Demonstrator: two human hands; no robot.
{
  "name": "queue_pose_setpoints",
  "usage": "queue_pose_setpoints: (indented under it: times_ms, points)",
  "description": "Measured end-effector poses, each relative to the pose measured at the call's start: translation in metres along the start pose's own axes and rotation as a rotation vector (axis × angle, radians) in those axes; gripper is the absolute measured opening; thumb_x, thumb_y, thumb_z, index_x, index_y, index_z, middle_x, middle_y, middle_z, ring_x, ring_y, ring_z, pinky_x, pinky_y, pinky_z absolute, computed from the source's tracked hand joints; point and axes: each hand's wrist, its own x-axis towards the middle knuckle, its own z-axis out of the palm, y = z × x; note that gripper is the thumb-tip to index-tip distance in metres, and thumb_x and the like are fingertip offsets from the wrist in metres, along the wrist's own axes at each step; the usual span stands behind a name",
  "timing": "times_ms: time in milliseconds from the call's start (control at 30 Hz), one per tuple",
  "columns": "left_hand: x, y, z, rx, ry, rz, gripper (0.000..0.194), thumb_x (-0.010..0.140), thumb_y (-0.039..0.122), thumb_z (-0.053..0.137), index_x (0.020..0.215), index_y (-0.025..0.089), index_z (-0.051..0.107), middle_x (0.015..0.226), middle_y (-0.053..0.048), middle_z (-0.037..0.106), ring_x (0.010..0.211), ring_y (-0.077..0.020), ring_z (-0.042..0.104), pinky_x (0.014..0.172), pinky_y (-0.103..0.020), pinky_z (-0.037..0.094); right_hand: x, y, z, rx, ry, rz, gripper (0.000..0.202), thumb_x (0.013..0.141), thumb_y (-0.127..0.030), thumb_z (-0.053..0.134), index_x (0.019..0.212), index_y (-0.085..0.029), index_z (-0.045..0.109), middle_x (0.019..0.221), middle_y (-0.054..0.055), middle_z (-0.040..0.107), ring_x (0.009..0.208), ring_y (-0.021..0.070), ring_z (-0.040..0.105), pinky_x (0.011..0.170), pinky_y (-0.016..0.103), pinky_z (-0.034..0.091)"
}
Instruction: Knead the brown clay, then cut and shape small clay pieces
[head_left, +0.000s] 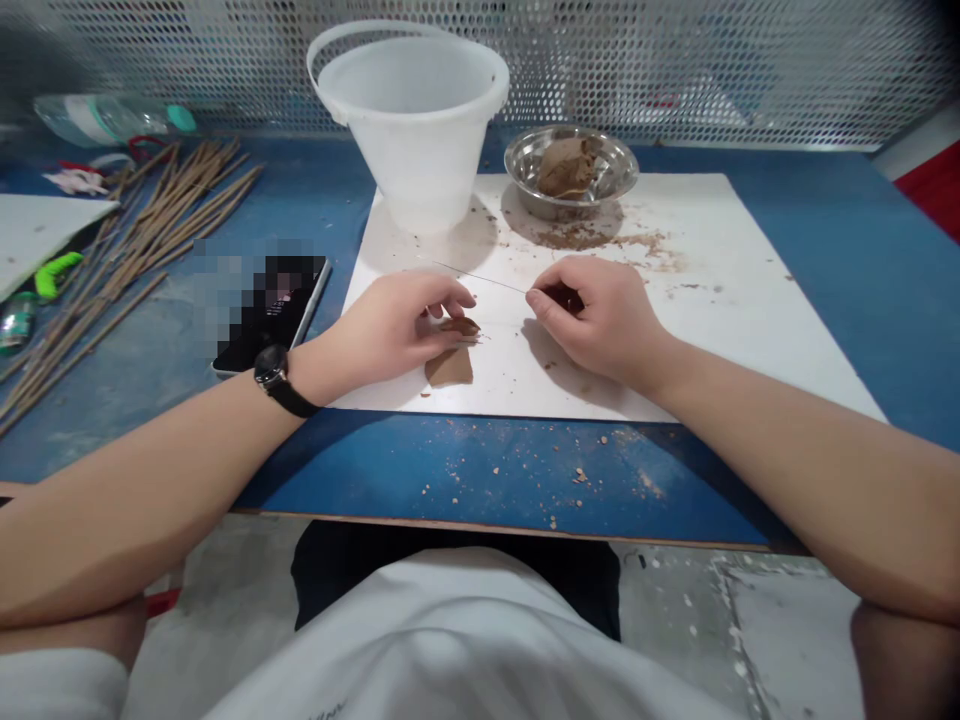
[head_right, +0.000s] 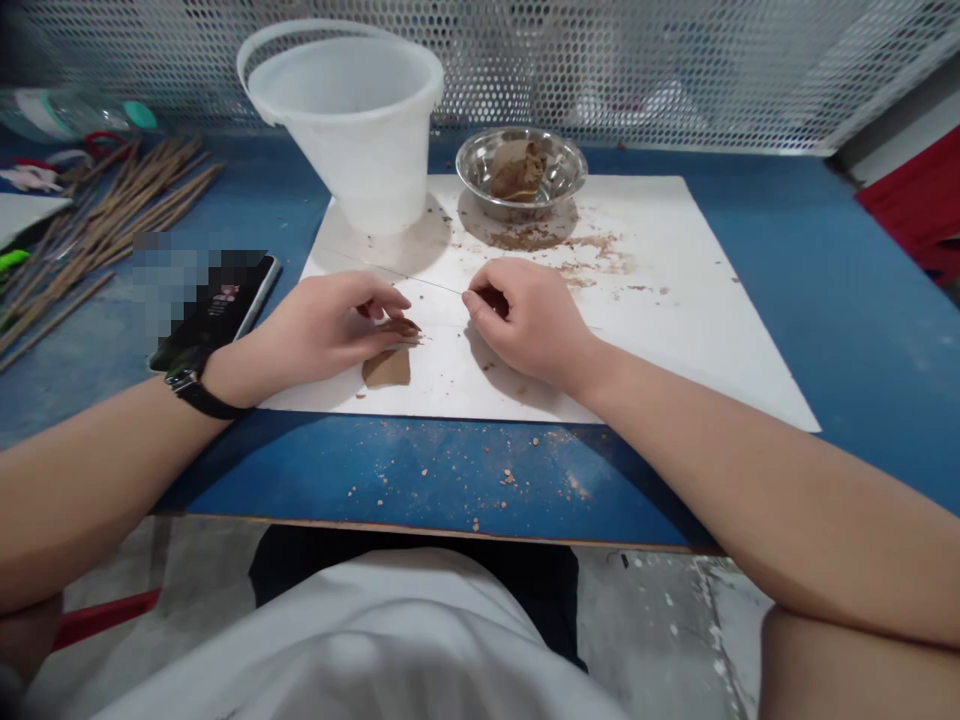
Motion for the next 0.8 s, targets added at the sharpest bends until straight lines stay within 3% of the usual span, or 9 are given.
queue_pose_setpoints:
  times_ms: [233,367,467,567,800]
  points:
    - [-0.009,-0.015,-0.018,0.182,0.052,-0.107,0.019,0.097,0.045,0.071,0.104,0.027,0.076,0.093,-0.006,0.075,0.091,-0.0258,0.068,0.089,-0.044,0.057,0.000,-0.001,-0.001,0.011,0.006,0.009,0.013,0.095,-0.027,0.065,0.082,-0.030,0.065,0.081,0.004,0.077,0.076,0.0249,0.066,0.072,0.046,0.052]
    - [-0.017,-0.007,-0.026,0.217,0.090,-0.124,0.029,0.101,0.050,0.071,0.113,0.025,0.079,0.105,-0.011,0.075,0.102,-0.0287,0.068,0.097,-0.046,0.055,0.000,-0.001,0.000,0.015,0.012,0.022,0.014,0.096,-0.027,0.063,0.082,-0.029,0.065,0.083,0.004,0.078,0.076,0.0245,0.065,0.073,0.046,0.052]
    - [-0.019,0.012,-0.023,0.127,-0.066,0.074,0.040,0.099,0.054,0.073,0.117,0.020,0.081,0.116,-0.013,0.076,0.109,-0.0299,0.070,0.100,-0.045,0.055,0.000,-0.001,0.000,0.009,0.021,0.042,0.012,0.094,-0.028,0.064,0.082,-0.027,0.066,0.083,0.004,0.078,0.076,0.0240,0.066,0.073,0.043,0.052]
    - [-0.019,0.025,-0.017,0.111,-0.246,0.112,0.046,0.096,0.054,0.078,0.124,0.017,0.081,0.116,-0.013,0.074,0.108,-0.0295,0.070,0.096,-0.042,0.055,0.000,-0.002,-0.001,-0.005,0.012,0.068,0.013,0.094,-0.029,0.064,0.082,-0.027,0.066,0.082,0.005,0.077,0.076,0.0238,0.066,0.073,0.042,0.051]
    - [-0.018,0.028,-0.011,0.218,-0.201,0.132,0.033,0.104,0.037,0.068,0.125,0.016,0.082,0.107,-0.011,0.078,0.099,-0.0267,0.073,0.087,-0.037,0.054,0.001,-0.003,-0.002,0.031,-0.007,0.048,0.014,0.096,-0.028,0.064,0.082,-0.027,0.064,0.082,0.005,0.075,0.077,0.0230,0.063,0.073,0.042,0.049]
